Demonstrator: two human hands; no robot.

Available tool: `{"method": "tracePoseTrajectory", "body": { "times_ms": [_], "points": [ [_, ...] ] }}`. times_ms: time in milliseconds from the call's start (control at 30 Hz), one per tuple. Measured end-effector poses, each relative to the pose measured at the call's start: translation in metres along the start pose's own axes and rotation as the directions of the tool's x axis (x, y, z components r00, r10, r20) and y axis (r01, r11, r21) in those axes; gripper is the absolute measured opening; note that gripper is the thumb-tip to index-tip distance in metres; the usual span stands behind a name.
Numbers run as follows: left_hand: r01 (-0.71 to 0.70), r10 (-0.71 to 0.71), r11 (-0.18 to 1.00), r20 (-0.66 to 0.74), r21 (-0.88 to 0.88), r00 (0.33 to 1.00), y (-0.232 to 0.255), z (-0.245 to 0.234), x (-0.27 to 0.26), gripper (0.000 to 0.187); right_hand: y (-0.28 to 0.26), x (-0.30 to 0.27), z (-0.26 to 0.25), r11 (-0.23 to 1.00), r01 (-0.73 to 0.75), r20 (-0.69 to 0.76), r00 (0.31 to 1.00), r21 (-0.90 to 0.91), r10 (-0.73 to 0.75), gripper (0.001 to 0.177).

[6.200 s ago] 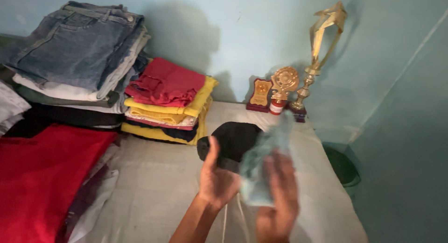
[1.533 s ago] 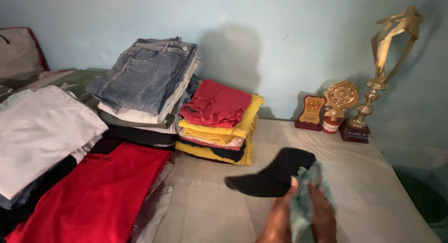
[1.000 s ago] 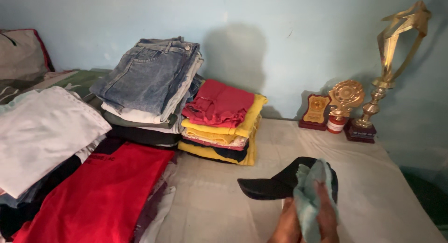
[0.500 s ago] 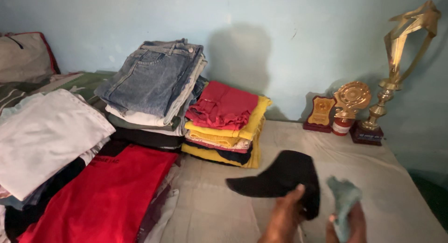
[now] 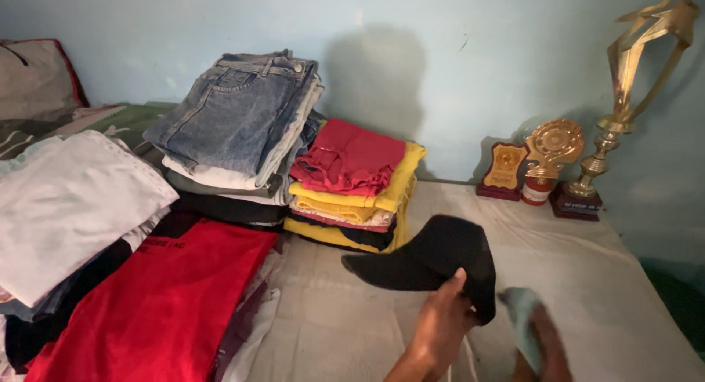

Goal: The person cleans a black cap by wiping its surface with a cloth.

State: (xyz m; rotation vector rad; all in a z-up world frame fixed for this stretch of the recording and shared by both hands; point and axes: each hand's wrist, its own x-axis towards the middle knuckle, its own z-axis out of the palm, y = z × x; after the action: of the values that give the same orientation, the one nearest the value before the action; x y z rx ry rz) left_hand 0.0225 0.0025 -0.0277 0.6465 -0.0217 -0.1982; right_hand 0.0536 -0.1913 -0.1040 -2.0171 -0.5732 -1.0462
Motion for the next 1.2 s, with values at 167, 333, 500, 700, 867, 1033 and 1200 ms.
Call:
{"method": "tracePoseTrajectory", "body": {
  "times_ms": [167, 333, 500, 700, 867, 1033, 1200],
  "points": [
    [0.102, -0.096, 0.993, 0.105, -0.055, 0.99, -0.043, -0.007, 0.011, 0.037, -0.039, 0.012, 0.006, 0.997, 0.047, -0.053, 0.998, 0.068, -0.044, 0.047],
    [0.201, -0.194, 0.959, 0.051, -0.201, 0.98, -0.044, -0.002, -0.002, 0.041, -0.07, 0.011, 0.019, 0.985, 0.121, -0.024, 0.993, 0.122, -0.119, 0.047],
    [0.068, -0.067, 0.997, -0.021, 0.043, 0.998, -0.012, -0.002, 0.002, 0.055, -0.037, -0.017, 0.011, 0.997, 0.053, -0.008, 0.999, 0.063, -0.053, 0.047],
    [0.118, -0.12, 0.988, 0.01, 0.095, 0.993, -0.001, 0.015, -0.01, 0.06, -0.036, -0.002, 0.006, 0.997, -0.008, -0.052, 0.999, 0.078, 0.012, 0.046],
    [0.038, -0.06, 0.989, 0.147, 0.145, 0.987, -0.017, 0.012, -0.023, 0.052, -0.071, 0.007, 0.019, 0.979, 0.156, -0.011, 0.988, 0.13, -0.155, 0.046],
    [0.15, -0.148, 0.988, -0.043, 0.04, 0.988, -0.013, -0.001, -0.005, 0.044, -0.033, -0.009, 0.009, 0.989, 0.126, 0.012, 0.992, 0.081, -0.128, 0.046],
    [0.004, -0.003, 0.984, -0.003, 0.177, 1.0, -0.011, -0.017, 0.007, 0.047, -0.004, -0.012, 0.007, 0.998, -0.027, 0.005, 1.0, 0.048, 0.027, 0.046]
  ]
}}
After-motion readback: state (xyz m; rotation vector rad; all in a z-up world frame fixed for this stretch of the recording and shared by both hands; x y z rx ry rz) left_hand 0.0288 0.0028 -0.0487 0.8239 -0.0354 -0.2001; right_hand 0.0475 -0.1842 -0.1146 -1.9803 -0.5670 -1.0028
